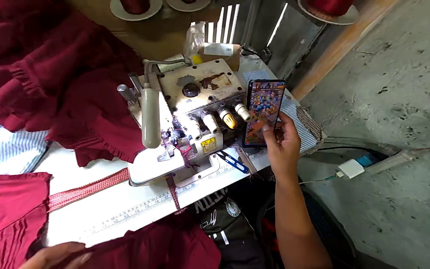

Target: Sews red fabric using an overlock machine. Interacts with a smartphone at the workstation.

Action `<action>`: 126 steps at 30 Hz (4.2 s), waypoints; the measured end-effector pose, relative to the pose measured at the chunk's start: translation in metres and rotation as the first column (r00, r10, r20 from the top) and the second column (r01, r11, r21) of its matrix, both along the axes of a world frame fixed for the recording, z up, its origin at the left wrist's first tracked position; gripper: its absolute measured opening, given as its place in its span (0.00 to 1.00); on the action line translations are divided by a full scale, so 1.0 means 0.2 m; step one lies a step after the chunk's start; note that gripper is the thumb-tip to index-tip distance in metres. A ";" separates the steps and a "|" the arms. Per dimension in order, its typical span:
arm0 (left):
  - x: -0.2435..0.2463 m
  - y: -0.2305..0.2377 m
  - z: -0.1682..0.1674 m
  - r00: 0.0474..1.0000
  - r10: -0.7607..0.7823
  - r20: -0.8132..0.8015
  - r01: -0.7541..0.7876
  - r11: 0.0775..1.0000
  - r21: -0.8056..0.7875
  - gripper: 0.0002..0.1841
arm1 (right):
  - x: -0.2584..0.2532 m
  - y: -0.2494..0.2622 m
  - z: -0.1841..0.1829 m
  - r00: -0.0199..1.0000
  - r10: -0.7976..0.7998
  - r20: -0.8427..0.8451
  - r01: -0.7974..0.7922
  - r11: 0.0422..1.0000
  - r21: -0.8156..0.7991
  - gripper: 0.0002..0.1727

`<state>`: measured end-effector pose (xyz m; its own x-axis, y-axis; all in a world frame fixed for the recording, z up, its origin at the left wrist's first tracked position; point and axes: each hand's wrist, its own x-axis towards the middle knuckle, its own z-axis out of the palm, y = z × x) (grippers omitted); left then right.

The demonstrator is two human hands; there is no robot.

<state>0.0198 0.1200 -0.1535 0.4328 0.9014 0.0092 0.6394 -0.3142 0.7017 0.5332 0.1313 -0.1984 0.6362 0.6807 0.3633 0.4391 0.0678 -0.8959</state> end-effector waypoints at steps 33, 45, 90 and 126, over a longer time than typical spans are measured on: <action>0.68 0.39 0.12 0.929 -0.303 0.211 0.234 0.925 0.301 0.09 | -0.85 -0.10 0.03 0.523 0.806 -0.277 -0.787 0.581 0.206 0.10; 0.96 0.40 -0.01 0.979 0.200 -0.032 -0.154 0.836 0.527 0.10 | -0.87 -0.06 -0.14 0.790 0.535 -0.299 -0.537 0.840 0.085 0.07; 0.70 0.17 -0.24 0.967 0.241 0.078 -0.252 0.887 0.387 0.35 | -0.35 -0.18 -0.06 0.981 0.183 0.066 -0.191 0.971 0.146 0.10; 0.60 0.17 -0.27 0.923 0.261 0.284 -0.344 0.889 0.303 0.18 | -0.46 -0.17 -0.09 0.965 0.243 0.101 -0.259 0.943 0.210 0.10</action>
